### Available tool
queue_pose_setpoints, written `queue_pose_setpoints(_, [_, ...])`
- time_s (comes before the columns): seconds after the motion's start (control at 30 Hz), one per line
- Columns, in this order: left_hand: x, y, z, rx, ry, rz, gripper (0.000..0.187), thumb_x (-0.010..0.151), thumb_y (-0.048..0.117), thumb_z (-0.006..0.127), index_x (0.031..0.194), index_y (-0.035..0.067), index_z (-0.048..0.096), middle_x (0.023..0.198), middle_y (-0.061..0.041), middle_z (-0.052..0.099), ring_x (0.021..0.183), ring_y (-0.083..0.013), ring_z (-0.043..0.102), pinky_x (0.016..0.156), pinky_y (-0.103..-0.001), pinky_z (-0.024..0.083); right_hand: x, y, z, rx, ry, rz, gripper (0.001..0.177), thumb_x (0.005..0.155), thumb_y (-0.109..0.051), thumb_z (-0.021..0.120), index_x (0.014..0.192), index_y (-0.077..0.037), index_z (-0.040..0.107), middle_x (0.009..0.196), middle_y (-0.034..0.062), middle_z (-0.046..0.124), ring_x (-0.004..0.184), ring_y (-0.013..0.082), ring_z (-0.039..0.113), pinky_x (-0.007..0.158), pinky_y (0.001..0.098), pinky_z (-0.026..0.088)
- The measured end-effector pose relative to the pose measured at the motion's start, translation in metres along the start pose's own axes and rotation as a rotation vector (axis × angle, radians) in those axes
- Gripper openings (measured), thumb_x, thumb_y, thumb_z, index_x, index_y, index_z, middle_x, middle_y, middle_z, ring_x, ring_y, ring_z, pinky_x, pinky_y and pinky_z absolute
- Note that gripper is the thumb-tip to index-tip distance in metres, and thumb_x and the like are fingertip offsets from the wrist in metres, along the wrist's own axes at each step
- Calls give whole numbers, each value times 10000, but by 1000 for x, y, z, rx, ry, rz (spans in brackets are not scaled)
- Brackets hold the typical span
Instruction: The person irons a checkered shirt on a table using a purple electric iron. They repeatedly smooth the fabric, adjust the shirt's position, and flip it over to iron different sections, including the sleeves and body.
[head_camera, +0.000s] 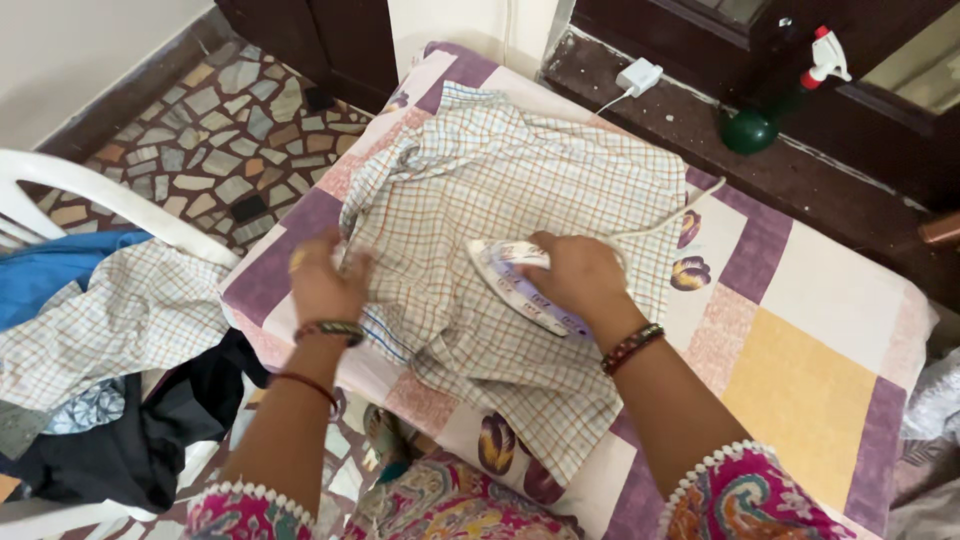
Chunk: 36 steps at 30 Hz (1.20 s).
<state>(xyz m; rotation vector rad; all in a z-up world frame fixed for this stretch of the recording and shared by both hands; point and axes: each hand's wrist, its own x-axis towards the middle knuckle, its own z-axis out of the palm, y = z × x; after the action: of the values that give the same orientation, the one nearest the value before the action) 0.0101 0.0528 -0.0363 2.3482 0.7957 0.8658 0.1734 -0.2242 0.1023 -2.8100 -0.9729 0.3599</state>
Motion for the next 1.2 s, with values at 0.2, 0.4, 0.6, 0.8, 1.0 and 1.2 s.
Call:
queue_pose_setpoints(0.2, [52,-51,26,-115,-335,-413,720,722,528,865,1134,-40,706,1059,-204,757,981,-331,738,894,-415,560,-10,4,-2,22,-143,-209,518,820,-466,743,1288,-249,688,1011,122,765,925,317,730,818,446,565])
queue_pose_setpoints(0.4, [78,-22,29,-137,-644,-558,625,628,330,843,1110,-52,729,1055,-228,760,957,-335,745,839,-410,562,-30,11,-18,-123,-215,38,547,778,-548,744,1280,-342,676,1003,54,773,893,266,739,828,422,573])
queue_pose_setpoints(0.6, [69,-37,40,-710,-710,-695,492,705,217,734,1104,-70,714,978,-172,775,841,-281,740,756,-383,574,-12,0,-5,-97,-131,-177,534,789,-515,733,1268,-282,688,1027,54,773,850,274,738,744,420,581])
queue_pose_setpoints(0.8, [70,-22,9,-761,-583,-554,449,820,313,754,1108,-28,707,937,-154,737,796,-268,649,716,-402,484,20,-53,4,-121,-148,-296,585,813,-514,722,1345,-275,676,1015,83,759,823,309,724,711,443,566])
queue_pose_setpoints(1.0, [83,11,-24,-328,-348,-303,676,747,359,819,1266,-4,583,1007,-196,720,937,-370,706,828,-447,542,54,-115,16,-74,-110,-334,519,848,-506,719,1295,-245,685,984,106,763,863,321,717,751,460,555])
queue_pose_setpoints(1.2, [76,35,-43,-53,-46,141,726,700,237,808,1324,-9,529,1197,-240,665,1128,-434,581,929,-556,443,55,-88,10,-14,-172,-218,538,795,-450,772,1297,-273,696,1034,93,767,934,291,723,832,433,554])
